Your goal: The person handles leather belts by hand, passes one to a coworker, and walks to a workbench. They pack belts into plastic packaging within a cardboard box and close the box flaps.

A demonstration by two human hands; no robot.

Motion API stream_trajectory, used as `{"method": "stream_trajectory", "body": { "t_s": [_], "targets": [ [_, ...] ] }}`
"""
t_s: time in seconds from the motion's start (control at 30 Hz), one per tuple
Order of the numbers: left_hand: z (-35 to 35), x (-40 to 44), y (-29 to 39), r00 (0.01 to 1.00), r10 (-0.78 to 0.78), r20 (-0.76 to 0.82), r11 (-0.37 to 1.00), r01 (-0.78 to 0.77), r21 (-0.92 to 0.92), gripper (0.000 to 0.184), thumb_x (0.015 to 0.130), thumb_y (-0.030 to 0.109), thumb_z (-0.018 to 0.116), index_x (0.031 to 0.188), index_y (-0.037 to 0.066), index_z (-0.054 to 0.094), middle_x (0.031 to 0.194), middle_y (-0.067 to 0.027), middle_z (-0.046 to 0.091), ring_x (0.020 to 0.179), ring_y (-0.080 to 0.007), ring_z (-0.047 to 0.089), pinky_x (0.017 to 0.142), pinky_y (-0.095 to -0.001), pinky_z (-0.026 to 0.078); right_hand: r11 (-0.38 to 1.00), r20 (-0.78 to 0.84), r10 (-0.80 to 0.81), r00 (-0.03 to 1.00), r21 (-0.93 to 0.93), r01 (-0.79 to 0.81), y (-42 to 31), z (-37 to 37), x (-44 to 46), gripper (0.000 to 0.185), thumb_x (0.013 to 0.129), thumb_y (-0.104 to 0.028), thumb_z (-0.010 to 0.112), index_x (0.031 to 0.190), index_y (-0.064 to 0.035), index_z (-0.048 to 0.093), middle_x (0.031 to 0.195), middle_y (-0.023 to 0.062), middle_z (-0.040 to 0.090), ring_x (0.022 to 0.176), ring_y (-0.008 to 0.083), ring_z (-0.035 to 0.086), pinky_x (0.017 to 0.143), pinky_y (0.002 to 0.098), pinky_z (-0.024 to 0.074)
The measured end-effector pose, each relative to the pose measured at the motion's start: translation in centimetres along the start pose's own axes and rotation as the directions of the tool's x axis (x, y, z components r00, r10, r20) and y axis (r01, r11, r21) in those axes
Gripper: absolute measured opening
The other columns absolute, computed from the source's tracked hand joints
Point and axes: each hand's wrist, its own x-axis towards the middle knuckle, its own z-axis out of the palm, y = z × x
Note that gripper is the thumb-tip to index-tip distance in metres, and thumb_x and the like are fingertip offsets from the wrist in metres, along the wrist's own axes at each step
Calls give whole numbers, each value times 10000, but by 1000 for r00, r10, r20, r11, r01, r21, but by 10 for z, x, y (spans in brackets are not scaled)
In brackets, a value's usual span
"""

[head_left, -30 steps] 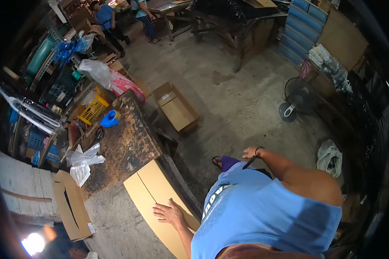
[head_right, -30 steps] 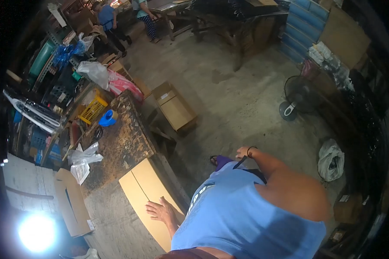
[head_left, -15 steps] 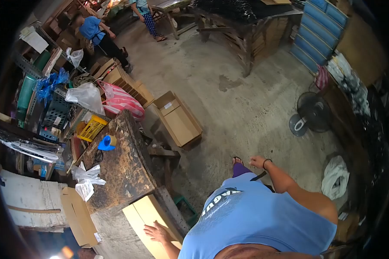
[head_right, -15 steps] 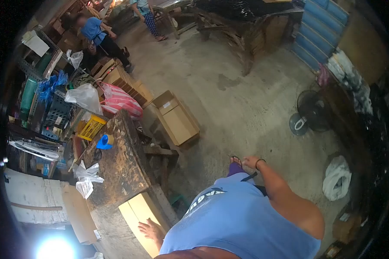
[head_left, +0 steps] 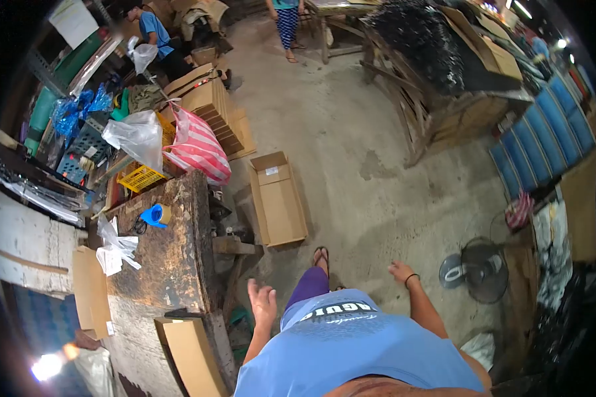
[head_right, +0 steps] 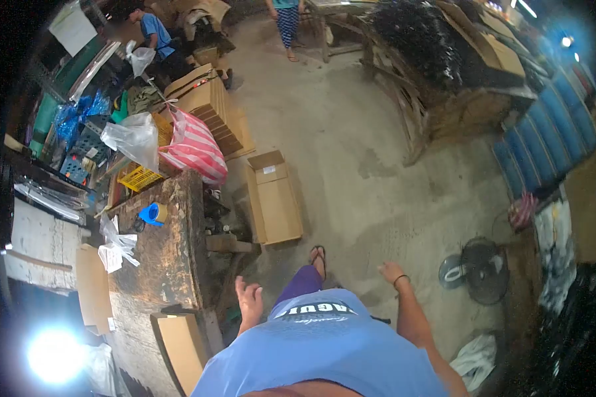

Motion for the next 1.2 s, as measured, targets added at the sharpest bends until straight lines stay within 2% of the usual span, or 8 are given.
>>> {"method": "stream_trajectory", "body": {
  "t_s": [0.2,0.4,0.57,0.67,0.83,1.03,1.1,1.2],
  "targets": [
    [56,123,62,942,-73,327,983,124,-138,271,874,280,544,799,23,591,726,-221,601,708,-414,590,620,-458,468,868,9,-455,891,229,441,-134,-61,105,556,856,-328,574,1277,14,452,1208,208,554,1066,263,571,892,344,443],
    [66,314,167,972,109,209,949,-39,-313,329,875,255,561,669,2,521,606,-178,548,572,-359,544,629,-408,472,981,178,-166,970,-65,180,-158,-142,207,567,847,-321,587,1292,-1,442,1167,211,579,1052,262,580,885,344,451],
    [-1,450,273,824,561,-73,145,-185,-972,438,914,232,483,520,55,411,477,5,365,431,-125,368,835,-527,467,994,-17,79,997,81,-78,-114,-177,268,533,835,-300,599,1271,-17,483,1067,188,629,934,245,621,799,335,488],
    [-37,501,350,558,711,-428,-400,-179,-899,384,894,165,443,526,57,414,479,-33,376,403,-161,352,893,-566,435,927,-115,180,977,352,-129,-90,-171,295,470,816,-316,622,1188,-34,564,973,156,658,844,222,623,737,336,488],
    [-28,603,423,221,833,-508,-553,361,-751,345,891,202,533,580,124,404,519,18,316,404,-117,358,653,-433,530,951,365,222,904,-284,-119,-131,-234,333,403,846,-330,563,1106,-24,593,1103,168,611,1033,331,567,863,404,453],
    [13,723,485,444,837,-319,-537,561,-629,507,891,457,509,537,125,363,471,18,311,358,-94,307,693,-532,521,989,63,-137,989,69,132,-117,-306,528,352,815,-338,628,998,-37,634,787,83,637,716,188,563,655,369,461],
    [32,758,500,543,796,-268,-602,668,-437,562,849,592,490,553,122,409,463,-5,366,340,-94,289,656,-478,531,991,173,113,978,54,-124,-245,-414,571,517,818,-389,621,1187,-32,559,1018,150,649,886,230,612,746,363,488],
    [60,809,516,501,759,-417,-638,701,-319,590,832,627,486,545,118,409,468,-2,370,334,-96,285,651,-461,528,839,-268,-454,850,193,509,-397,-544,649,744,877,-349,582,1428,-27,198,1464,151,256,1256,271,387,965,378,397]
  ]
}}
